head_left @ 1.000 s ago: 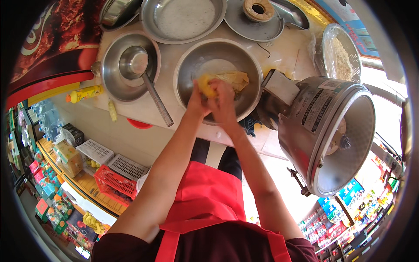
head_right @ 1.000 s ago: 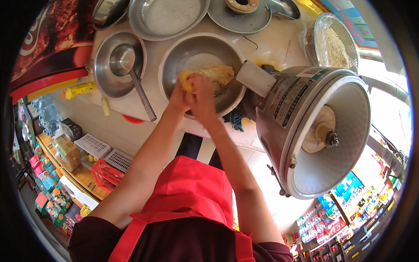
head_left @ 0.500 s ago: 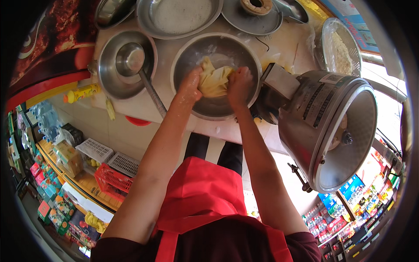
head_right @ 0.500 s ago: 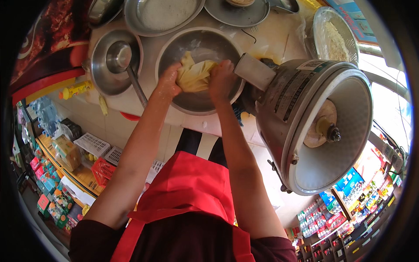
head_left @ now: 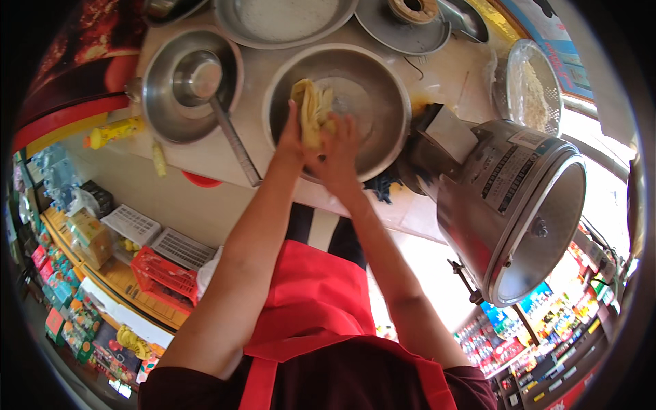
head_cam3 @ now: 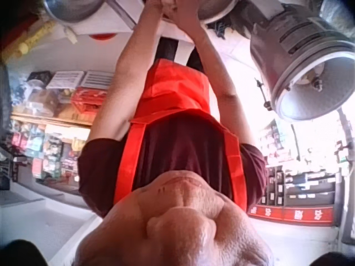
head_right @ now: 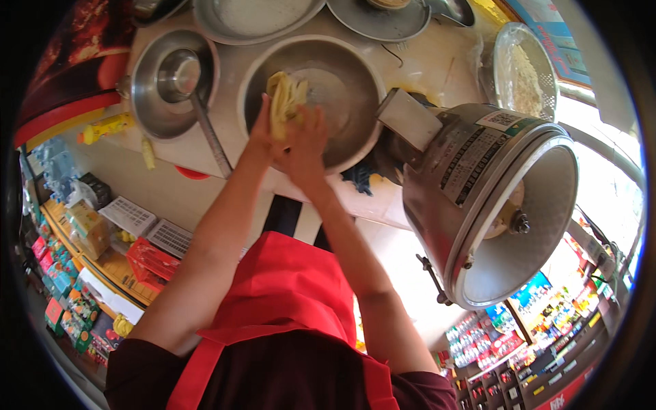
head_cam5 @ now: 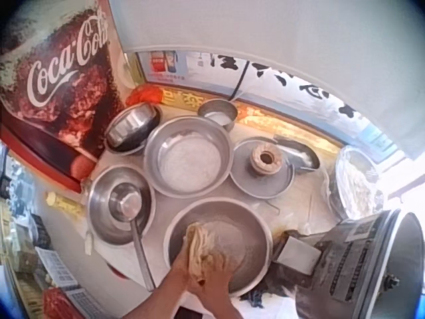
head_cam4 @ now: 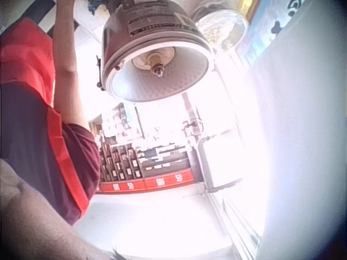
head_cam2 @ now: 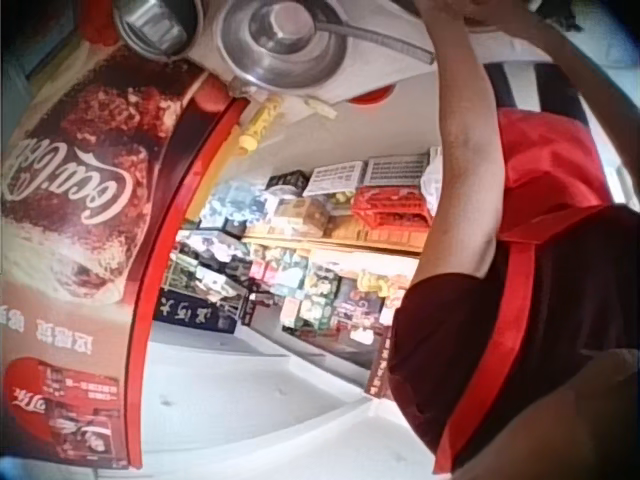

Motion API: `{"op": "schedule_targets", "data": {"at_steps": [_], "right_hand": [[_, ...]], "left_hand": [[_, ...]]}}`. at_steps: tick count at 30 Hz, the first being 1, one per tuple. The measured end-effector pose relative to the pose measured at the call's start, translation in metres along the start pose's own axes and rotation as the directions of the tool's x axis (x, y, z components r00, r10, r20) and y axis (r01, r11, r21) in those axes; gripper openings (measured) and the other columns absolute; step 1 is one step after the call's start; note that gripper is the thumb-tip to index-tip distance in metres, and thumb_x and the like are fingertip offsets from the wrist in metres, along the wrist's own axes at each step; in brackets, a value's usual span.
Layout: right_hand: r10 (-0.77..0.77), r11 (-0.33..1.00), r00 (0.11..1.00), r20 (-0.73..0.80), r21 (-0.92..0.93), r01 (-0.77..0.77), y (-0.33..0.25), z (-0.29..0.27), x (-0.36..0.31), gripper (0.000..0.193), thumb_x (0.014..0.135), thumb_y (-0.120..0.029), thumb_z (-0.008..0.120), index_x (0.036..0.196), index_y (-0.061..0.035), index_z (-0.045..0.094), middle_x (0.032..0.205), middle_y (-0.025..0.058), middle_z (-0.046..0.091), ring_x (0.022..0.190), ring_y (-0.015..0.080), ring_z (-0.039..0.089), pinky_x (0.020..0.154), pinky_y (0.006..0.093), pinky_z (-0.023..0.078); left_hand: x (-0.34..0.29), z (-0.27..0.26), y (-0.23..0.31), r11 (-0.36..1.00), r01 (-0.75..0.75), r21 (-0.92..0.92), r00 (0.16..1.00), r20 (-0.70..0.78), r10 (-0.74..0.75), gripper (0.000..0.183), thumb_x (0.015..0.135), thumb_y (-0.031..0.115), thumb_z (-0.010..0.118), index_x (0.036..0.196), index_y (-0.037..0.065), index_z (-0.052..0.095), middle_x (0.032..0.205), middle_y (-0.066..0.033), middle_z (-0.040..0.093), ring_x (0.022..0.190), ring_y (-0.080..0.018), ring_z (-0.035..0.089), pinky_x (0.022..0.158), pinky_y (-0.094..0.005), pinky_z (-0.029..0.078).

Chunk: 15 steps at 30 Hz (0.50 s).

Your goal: The person assembles a food processing machine by placing a mesh insert, a plastic liner, and a wooden disc into a metal container, then secures the components with a central bolt and a wrench. The person then wipes the exterior of the machine with a cloth.

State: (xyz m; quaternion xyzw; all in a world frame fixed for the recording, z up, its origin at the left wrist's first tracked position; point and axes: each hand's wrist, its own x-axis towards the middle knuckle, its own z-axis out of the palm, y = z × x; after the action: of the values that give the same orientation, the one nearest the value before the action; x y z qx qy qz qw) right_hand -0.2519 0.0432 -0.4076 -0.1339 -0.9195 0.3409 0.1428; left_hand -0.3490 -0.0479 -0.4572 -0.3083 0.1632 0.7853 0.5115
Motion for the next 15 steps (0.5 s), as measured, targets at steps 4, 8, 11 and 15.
{"op": "schedule_targets", "data": {"at_steps": [4,8,11,15], "right_hand": [[0.052,0.967,0.983,0.176,0.236,-0.093,-0.039,-0.021,-0.023,0.047,0.079,-0.033,0.073,0.109,-0.0001,0.058,0.129,0.0213,0.048,0.123,0.0456,0.042,0.100,0.0576,0.035],[0.283,0.951,0.958,-0.053,0.149,-0.273,0.019,0.032,0.033,0.043,0.086,-0.025,0.069,0.117,0.0031,0.057,0.121,0.0251,0.052,0.108,0.0445,0.052,0.094,0.0519,0.041],[0.466,0.858,0.882,-0.066,0.277,-0.433,0.089,0.029,0.048,0.043,0.088,-0.027,0.066,0.117,0.0046,0.056,0.113,0.0264,0.055,0.100,0.0434,0.056,0.090,0.0480,0.043],[0.340,0.915,0.933,-0.117,-0.188,-0.357,0.107,0.025,0.024,0.037,0.086,-0.021,0.065,0.116,0.0005,0.058,0.107,0.0236,0.060,0.098,0.0414,0.060,0.085,0.0500,0.047]], "left_hand": [[0.010,-0.021,-0.010,0.995,0.095,0.029,0.995,0.027,-0.096,0.057,0.093,0.060,0.059,0.128,0.015,0.061,0.117,-0.0111,0.066,0.104,-0.0258,0.065,0.085,-0.0465,0.056],[0.031,-0.011,-0.031,0.963,-0.174,0.206,0.985,0.020,0.173,0.047,0.096,0.046,0.063,0.126,0.010,0.061,0.116,-0.0104,0.066,0.105,-0.0248,0.065,0.088,-0.0482,0.055],[0.017,0.006,-0.029,0.799,-0.216,0.561,0.969,0.022,0.246,0.063,0.091,0.048,0.067,0.138,0.010,0.047,0.135,-0.0150,0.054,0.124,-0.0297,0.053,0.102,-0.0496,0.045],[-0.011,0.018,-0.003,0.900,-0.206,0.384,0.879,-0.332,0.342,0.107,0.077,0.055,0.079,0.159,0.028,0.015,0.165,-0.0135,0.005,0.151,-0.0368,0.001,0.118,-0.0588,0.005]]}}
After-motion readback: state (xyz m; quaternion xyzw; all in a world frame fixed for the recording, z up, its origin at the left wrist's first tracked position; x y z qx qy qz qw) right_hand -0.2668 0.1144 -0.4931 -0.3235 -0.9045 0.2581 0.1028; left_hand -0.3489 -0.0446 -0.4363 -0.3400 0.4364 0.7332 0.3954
